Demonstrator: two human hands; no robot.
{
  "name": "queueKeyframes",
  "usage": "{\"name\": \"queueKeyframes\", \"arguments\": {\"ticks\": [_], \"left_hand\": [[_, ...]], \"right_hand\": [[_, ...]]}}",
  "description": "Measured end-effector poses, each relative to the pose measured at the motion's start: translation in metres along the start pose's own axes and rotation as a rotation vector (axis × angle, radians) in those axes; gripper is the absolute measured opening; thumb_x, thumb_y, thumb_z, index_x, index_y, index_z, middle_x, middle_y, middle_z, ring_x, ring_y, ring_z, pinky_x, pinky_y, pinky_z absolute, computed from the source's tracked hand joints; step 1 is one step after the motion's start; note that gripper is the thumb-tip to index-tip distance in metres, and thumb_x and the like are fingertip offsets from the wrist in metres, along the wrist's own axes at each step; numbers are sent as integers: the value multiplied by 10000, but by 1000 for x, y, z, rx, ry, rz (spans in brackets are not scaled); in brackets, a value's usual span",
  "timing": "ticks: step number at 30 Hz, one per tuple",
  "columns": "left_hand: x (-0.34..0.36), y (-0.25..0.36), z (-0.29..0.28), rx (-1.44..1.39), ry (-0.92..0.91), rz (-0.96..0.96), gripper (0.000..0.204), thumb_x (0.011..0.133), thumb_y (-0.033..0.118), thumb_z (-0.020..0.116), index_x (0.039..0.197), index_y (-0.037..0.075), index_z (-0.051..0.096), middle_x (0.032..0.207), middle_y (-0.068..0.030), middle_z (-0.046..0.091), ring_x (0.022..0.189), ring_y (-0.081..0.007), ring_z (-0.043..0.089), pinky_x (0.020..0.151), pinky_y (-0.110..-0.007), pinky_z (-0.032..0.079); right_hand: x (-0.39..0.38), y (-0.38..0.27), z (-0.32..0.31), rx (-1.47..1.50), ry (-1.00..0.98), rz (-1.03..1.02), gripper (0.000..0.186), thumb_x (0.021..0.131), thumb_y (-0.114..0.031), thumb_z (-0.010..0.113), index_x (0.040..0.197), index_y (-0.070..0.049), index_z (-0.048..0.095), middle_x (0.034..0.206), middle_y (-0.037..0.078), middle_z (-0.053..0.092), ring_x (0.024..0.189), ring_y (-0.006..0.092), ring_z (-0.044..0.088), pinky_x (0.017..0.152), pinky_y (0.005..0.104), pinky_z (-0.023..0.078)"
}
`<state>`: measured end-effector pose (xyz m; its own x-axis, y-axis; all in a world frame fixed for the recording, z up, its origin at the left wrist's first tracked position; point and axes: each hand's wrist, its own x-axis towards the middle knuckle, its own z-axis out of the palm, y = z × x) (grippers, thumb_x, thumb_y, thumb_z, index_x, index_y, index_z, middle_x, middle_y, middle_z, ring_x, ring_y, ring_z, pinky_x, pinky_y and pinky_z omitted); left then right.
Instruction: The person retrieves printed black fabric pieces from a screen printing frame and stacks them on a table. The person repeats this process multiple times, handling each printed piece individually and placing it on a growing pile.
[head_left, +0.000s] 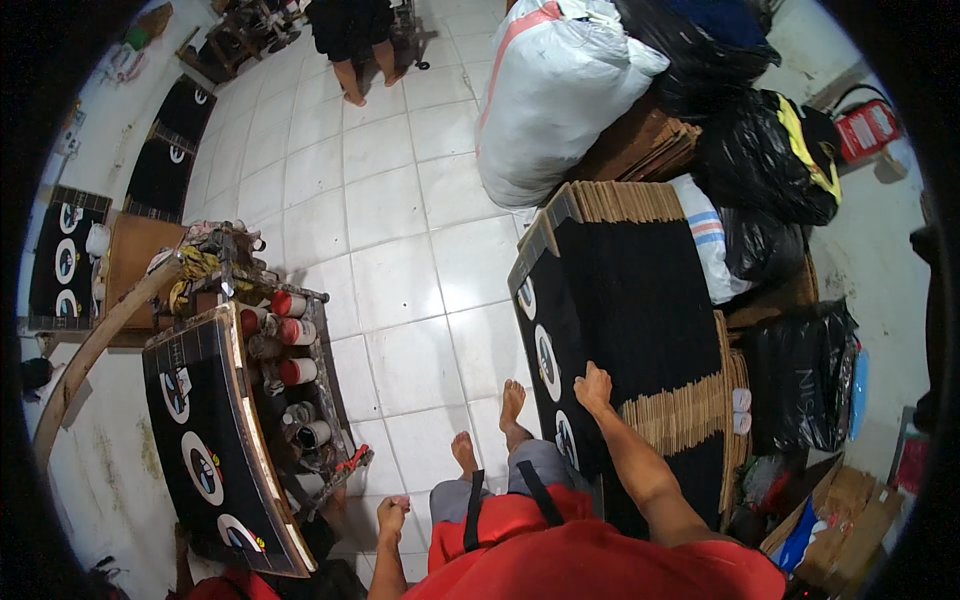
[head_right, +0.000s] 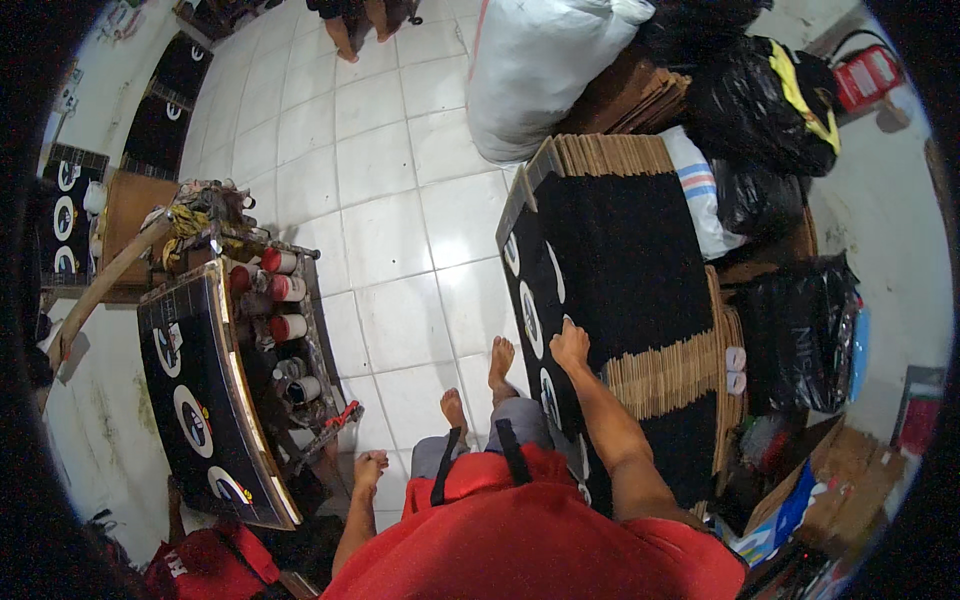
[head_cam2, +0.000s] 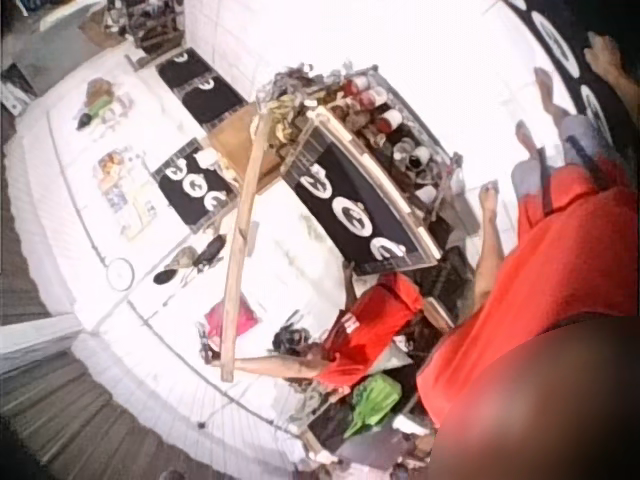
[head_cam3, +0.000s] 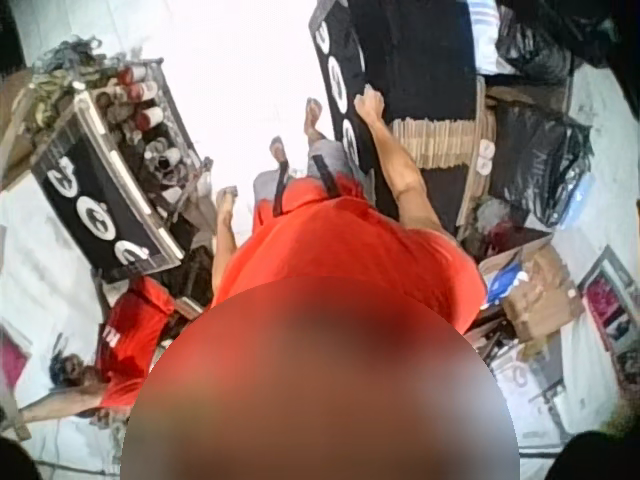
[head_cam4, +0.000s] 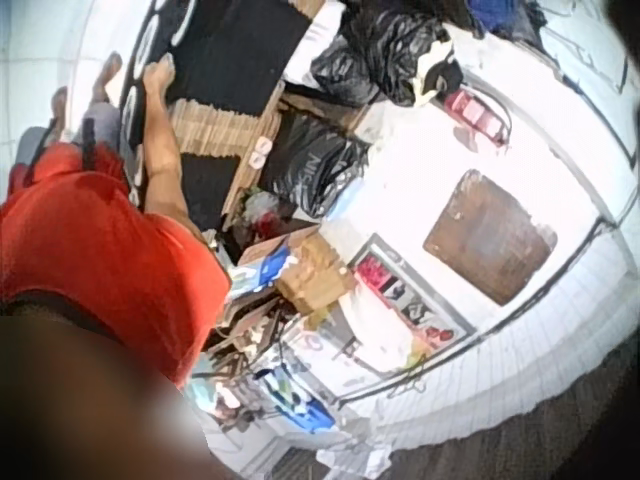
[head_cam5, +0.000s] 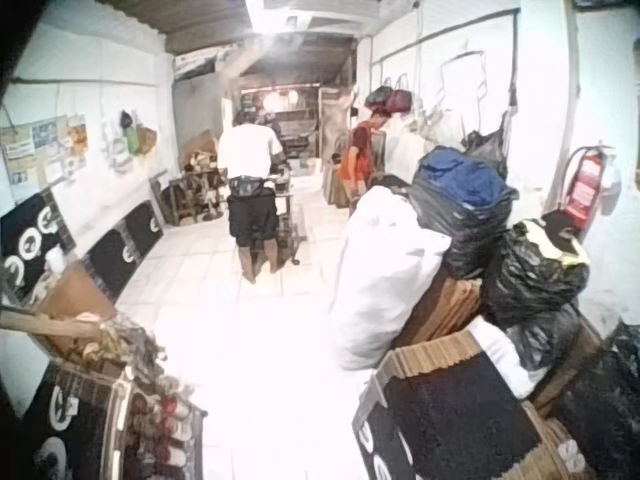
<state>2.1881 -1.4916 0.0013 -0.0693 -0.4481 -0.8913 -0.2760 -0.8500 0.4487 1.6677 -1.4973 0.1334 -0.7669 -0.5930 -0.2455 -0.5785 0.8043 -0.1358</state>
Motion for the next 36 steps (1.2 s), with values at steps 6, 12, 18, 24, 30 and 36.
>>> {"name": "queueKeyframes", "arguments": {"ticks": [6, 12, 18, 24, 30, 36], "left_hand": [[-32, 42, 65, -37, 30, -14, 177, 794, 189, 652, 873, 45, 584, 777, -31, 609, 677, -122, 566, 573, -244, 401], [-48, 15, 63, -51, 110, -156, 199, 792, 199, 662, 869, 35, 579, 747, -47, 619, 665, -135, 595, 525, -238, 410], [-57, 12, 59, -19, 166, -240, 243, 781, 237, 678, 892, 44, 580, 759, -51, 630, 663, -143, 609, 511, -236, 408], [-54, 41, 79, -37, 134, -183, 257, 793, 261, 666, 918, 55, 577, 807, -53, 635, 730, -156, 612, 609, -275, 430], [-49, 61, 79, -10, 131, -135, 241, 809, 278, 653, 924, 79, 579, 826, -54, 637, 766, -175, 616, 656, -301, 442], [-54, 53, 77, -22, 139, -174, 194, 798, 256, 664, 882, 99, 586, 826, -47, 638, 771, -169, 618, 642, -297, 441]], "right_hand": [[83, 8, 5, 18, -1, -16, 409, 751, -102, 607, 1114, 73, 533, 958, 296, 599, 906, 429, 587, 828, 473, 456], [149, 12, 17, -74, -15, 72, 279, 737, -82, 607, 965, 71, 553, 921, 251, 619, 899, 401, 600, 823, 454, 467], [178, 33, 33, -133, -49, 125, 240, 735, -108, 616, 930, 22, 565, 915, 232, 626, 896, 387, 605, 796, 464, 480], [187, 45, 33, -152, -72, 153, 249, 720, -90, 615, 938, 17, 559, 889, 212, 635, 877, 366, 617, 791, 446, 491], [187, 50, 29, -139, -73, 139, 256, 704, -72, 612, 934, 28, 561, 903, 214, 638, 874, 369, 623, 788, 440, 499], [186, 54, 30, -141, -14, 89, 196, 711, -56, 598, 886, 30, 576, 841, 226, 639, 819, 368, 635, 753, 440, 510]]}}
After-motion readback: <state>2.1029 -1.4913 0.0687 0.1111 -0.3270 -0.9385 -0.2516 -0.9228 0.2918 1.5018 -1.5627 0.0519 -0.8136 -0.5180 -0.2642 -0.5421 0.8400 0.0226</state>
